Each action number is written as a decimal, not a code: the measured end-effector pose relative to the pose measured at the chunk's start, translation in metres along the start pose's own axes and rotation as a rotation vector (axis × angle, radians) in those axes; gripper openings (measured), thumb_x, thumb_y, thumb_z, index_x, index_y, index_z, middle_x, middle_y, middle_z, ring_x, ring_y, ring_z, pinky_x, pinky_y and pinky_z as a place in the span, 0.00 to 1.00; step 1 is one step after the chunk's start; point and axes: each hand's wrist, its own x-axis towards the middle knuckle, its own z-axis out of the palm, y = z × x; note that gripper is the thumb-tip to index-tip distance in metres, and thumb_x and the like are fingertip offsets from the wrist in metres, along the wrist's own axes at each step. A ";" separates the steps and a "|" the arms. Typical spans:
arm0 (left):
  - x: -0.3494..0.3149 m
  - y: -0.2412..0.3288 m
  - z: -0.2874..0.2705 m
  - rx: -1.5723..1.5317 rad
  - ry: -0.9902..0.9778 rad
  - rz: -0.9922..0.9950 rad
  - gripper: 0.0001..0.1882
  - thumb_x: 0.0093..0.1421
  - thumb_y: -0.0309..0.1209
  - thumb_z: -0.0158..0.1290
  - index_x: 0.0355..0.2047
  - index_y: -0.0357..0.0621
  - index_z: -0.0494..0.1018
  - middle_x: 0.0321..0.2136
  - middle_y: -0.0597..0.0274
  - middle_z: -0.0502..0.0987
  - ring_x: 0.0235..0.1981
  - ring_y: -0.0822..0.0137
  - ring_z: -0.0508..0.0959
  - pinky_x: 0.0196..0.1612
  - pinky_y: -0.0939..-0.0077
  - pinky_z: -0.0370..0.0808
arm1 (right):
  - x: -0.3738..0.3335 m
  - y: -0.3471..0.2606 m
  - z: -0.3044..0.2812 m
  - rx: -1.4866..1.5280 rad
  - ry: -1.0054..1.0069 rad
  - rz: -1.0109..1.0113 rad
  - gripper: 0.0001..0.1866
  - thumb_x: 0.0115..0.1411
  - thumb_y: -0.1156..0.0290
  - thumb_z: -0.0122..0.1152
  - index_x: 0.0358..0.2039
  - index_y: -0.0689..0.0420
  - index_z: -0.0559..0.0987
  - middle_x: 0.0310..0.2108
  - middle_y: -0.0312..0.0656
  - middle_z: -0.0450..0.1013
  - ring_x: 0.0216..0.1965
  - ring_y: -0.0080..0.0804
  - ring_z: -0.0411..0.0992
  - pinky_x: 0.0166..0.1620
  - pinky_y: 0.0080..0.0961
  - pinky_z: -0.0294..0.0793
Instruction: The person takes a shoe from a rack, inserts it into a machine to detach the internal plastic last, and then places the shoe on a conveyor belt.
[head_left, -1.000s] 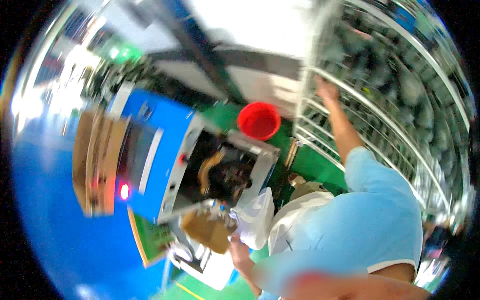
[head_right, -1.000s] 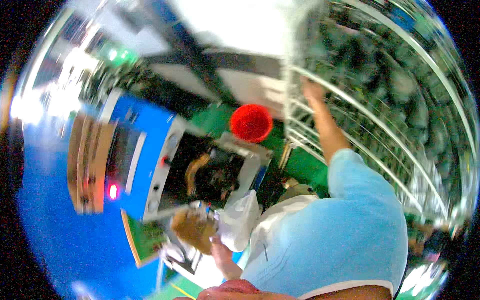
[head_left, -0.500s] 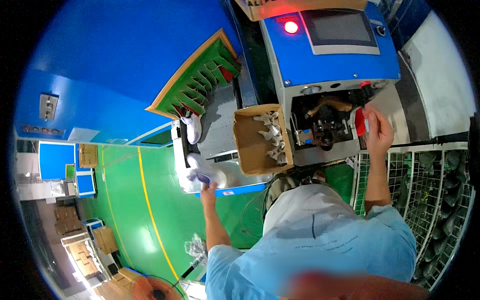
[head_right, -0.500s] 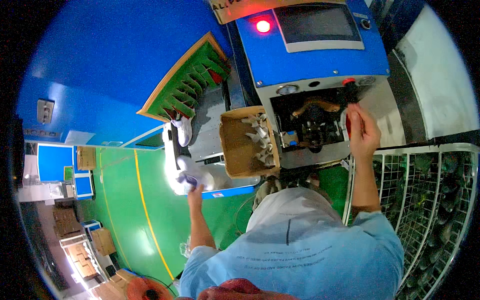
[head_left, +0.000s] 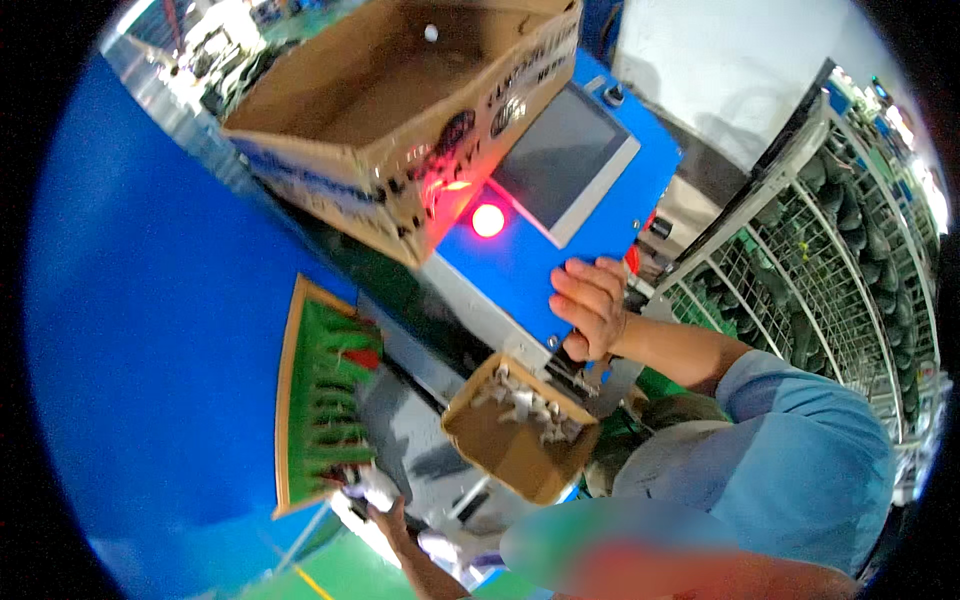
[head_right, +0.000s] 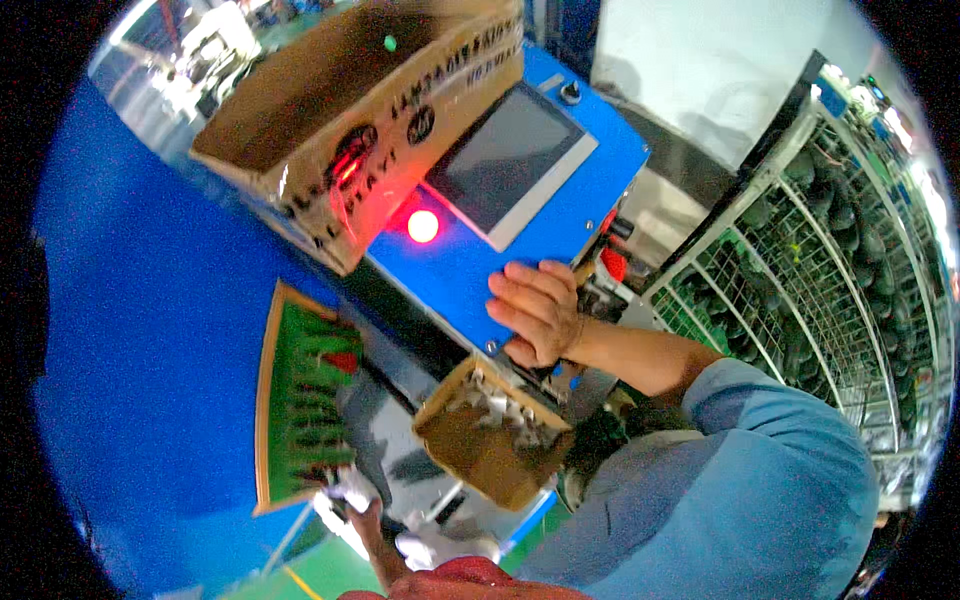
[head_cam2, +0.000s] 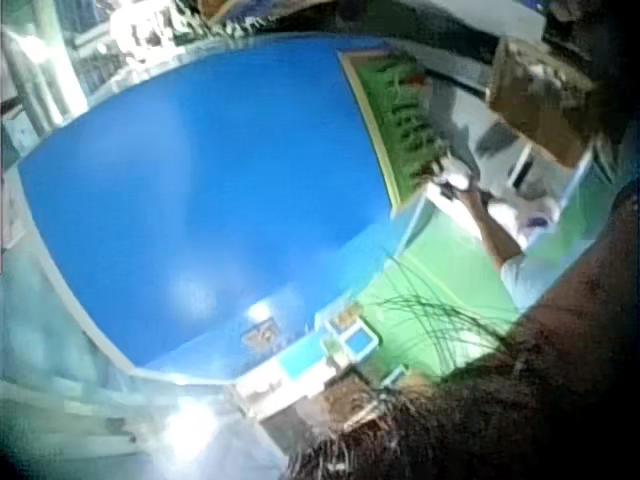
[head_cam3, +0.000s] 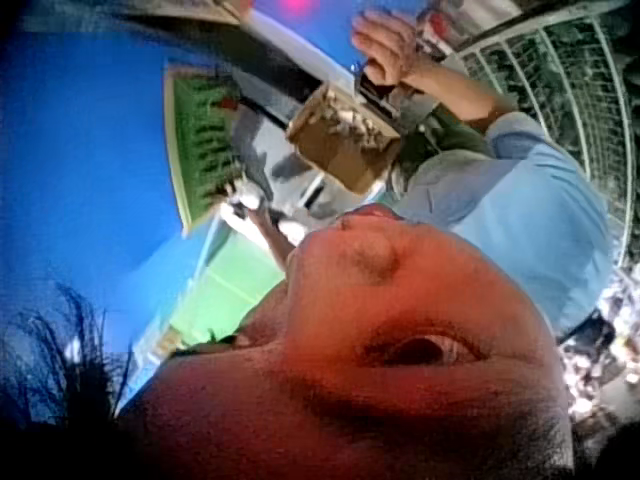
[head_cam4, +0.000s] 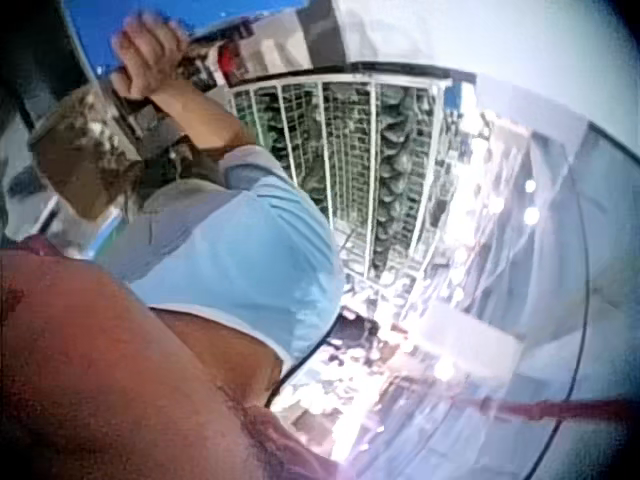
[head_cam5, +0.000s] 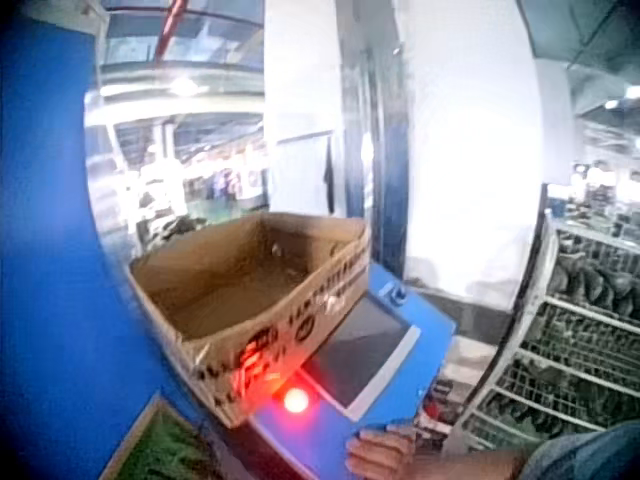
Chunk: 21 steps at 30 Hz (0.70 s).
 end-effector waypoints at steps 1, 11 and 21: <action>0.029 0.000 0.008 -0.152 0.086 0.050 0.46 0.49 0.21 0.68 0.68 0.33 0.58 0.62 0.44 0.67 0.59 0.47 0.70 0.63 0.51 0.66 | -0.001 0.003 -0.002 0.014 0.001 -0.012 0.24 0.69 0.54 0.41 0.50 0.56 0.80 0.56 0.46 0.76 0.60 0.44 0.70 0.66 0.47 0.57; -0.012 0.141 0.153 0.303 0.694 -0.123 0.28 0.60 0.38 0.61 0.56 0.35 0.70 0.44 0.44 0.79 0.43 0.44 0.81 0.45 0.53 0.78 | -0.014 0.010 -0.019 -0.100 0.030 -0.061 0.26 0.70 0.50 0.41 0.51 0.55 0.80 0.54 0.45 0.77 0.57 0.44 0.72 0.62 0.46 0.61; -0.129 0.319 0.170 -0.142 0.195 0.554 0.30 0.60 0.40 0.59 0.58 0.36 0.69 0.46 0.44 0.78 0.45 0.46 0.80 0.47 0.54 0.78 | 0.009 -0.008 -0.051 0.232 -0.115 0.167 0.28 0.61 0.57 0.61 0.59 0.59 0.73 0.64 0.49 0.66 0.65 0.45 0.64 0.63 0.49 0.62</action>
